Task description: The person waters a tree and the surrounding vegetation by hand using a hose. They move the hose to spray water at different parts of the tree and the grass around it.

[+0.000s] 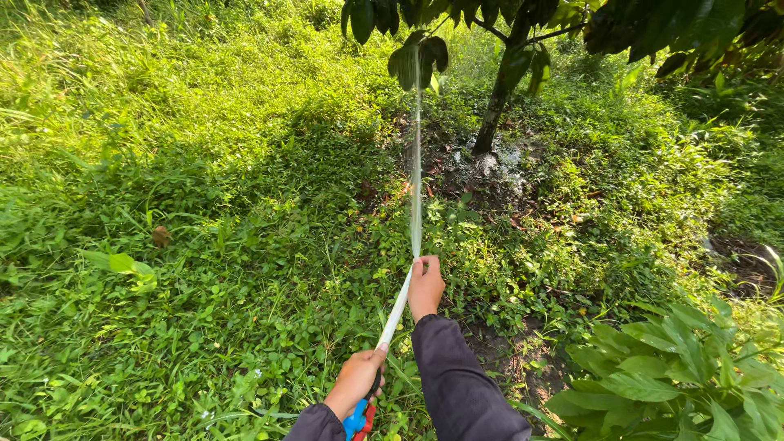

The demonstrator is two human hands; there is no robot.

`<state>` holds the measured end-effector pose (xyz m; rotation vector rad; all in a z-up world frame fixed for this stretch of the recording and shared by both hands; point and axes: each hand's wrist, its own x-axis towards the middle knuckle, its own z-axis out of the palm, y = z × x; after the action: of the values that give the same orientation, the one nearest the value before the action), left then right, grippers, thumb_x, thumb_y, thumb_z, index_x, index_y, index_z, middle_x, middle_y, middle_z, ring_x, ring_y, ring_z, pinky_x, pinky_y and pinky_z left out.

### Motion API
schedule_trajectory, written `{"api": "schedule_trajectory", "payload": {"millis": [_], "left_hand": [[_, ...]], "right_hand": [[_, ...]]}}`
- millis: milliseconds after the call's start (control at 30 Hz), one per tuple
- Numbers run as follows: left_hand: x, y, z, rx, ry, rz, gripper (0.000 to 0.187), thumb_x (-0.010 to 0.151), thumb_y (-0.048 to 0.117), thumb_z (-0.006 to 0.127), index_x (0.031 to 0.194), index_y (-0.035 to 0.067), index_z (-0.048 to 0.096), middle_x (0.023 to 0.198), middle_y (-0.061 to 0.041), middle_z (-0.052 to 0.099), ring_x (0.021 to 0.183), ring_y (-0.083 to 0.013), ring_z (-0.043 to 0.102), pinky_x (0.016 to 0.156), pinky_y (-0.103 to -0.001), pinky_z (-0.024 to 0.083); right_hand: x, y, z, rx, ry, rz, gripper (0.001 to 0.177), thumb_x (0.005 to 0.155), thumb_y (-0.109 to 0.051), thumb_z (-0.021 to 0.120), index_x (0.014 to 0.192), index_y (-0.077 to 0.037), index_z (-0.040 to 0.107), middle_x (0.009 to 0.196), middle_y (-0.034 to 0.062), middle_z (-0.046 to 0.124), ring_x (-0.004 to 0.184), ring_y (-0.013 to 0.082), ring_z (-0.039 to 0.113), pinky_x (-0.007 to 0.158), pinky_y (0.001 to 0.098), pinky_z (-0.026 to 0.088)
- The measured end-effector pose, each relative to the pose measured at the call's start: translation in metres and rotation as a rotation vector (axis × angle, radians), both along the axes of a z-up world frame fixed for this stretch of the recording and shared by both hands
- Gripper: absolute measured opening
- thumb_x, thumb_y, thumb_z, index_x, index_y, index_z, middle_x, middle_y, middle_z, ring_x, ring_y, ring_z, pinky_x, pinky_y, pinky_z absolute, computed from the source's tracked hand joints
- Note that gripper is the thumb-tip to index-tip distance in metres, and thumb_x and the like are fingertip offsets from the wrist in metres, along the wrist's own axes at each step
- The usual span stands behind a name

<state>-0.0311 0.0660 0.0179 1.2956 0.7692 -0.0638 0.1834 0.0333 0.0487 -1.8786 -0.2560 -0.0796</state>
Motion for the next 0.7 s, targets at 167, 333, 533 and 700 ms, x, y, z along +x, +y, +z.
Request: {"api": "schedule_trajectory", "payload": {"millis": [167, 333, 533, 700], "left_hand": [[0.0, 0.002, 0.001, -0.014, 0.007, 0.007, 0.044, 0.103, 0.048, 0.054, 0.082, 0.009, 0.056, 0.06, -0.001, 0.055, 0.046, -0.0127, 0.052, 0.042, -0.029, 0.041], [-0.001, 0.013, 0.0, -0.007, -0.048, 0.035, 0.045, 0.103, 0.048, 0.053, 0.08, 0.009, 0.056, 0.06, -0.001, 0.056, 0.046, -0.0125, 0.052, 0.043, -0.03, 0.041], [0.0, 0.029, 0.017, 0.046, -0.057, 0.086, 0.049, 0.103, 0.05, 0.052, 0.079, 0.008, 0.057, 0.06, -0.003, 0.055, 0.046, -0.0137, 0.054, 0.043, -0.029, 0.042], [-0.002, 0.035, 0.022, 0.035, -0.069, 0.119, 0.045, 0.102, 0.048, 0.053, 0.08, 0.008, 0.056, 0.061, -0.003, 0.056, 0.048, -0.0149, 0.053, 0.044, -0.032, 0.042]], "right_hand": [[0.003, 0.004, -0.003, -0.015, -0.012, 0.004, 0.018, 0.101, -0.027, 0.058, 0.109, -0.011, 0.06, 0.083, 0.0097, 0.072, 0.072, 0.0259, 0.071, 0.069, 0.0419, 0.054], [0.002, 0.021, 0.007, -0.009, -0.026, 0.014, 0.017, 0.1, -0.028, 0.06, 0.108, -0.012, 0.062, 0.08, 0.0091, 0.071, 0.071, 0.0251, 0.07, 0.069, 0.0415, 0.053], [0.006, 0.05, 0.023, 0.037, -0.069, 0.065, 0.017, 0.1, -0.027, 0.061, 0.106, -0.012, 0.062, 0.078, 0.0088, 0.071, 0.069, 0.0257, 0.07, 0.067, 0.0414, 0.053], [0.004, 0.065, 0.029, 0.021, -0.063, 0.076, 0.017, 0.099, -0.026, 0.061, 0.107, -0.012, 0.062, 0.077, 0.0088, 0.07, 0.069, 0.0256, 0.069, 0.066, 0.0418, 0.052]]}}
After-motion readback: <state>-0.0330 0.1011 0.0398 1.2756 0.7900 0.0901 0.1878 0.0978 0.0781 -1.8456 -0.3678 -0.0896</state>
